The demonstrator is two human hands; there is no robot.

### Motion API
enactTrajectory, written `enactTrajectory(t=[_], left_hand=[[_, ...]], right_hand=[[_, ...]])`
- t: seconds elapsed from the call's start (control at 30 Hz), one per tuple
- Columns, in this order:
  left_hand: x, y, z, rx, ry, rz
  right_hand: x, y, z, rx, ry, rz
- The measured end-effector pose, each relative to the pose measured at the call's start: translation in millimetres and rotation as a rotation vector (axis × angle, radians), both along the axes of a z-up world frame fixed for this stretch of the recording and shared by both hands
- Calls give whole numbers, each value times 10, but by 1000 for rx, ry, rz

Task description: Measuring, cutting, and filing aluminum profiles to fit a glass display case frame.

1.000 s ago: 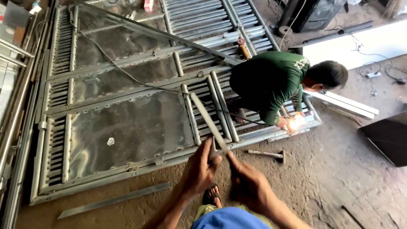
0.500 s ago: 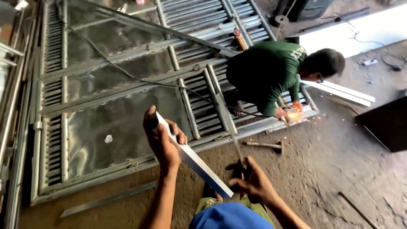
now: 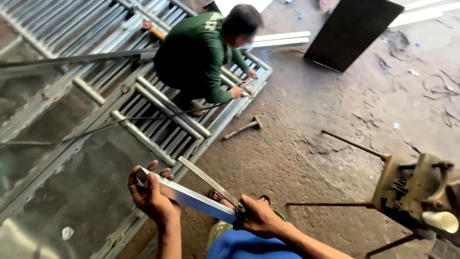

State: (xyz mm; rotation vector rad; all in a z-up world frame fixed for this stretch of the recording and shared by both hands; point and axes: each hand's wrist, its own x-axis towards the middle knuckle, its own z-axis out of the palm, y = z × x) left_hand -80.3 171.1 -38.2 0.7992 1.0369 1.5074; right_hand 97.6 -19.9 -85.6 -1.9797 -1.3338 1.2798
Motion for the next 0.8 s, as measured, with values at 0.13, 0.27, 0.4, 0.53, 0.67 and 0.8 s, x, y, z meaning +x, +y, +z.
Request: enactTrajectory(t=[0.13,0.27,0.4,0.53,0.67,0.8], left_hand=[[382,-93,-227,-137,18,-88],[744,-298,-463,-262,70,-327],[1105,-842,-737,-486,16,-592],[1257,-1415,-1215,-615,355,-724],[1171,-1823,-1682,-564,701,-842],[1173,-1558,-1378,279,1064,-836]], right_hand=[[226,-426,-322,2,-27,-75],[494,-808,-204,-124,71,-284],[707,-1264,-268,-254,13,-436],[855,-1559,-410,-241,-3,-583],[896,-1717,-565,-348,-26,-766],[911,-1696,-1103,-343,-109,-750]])
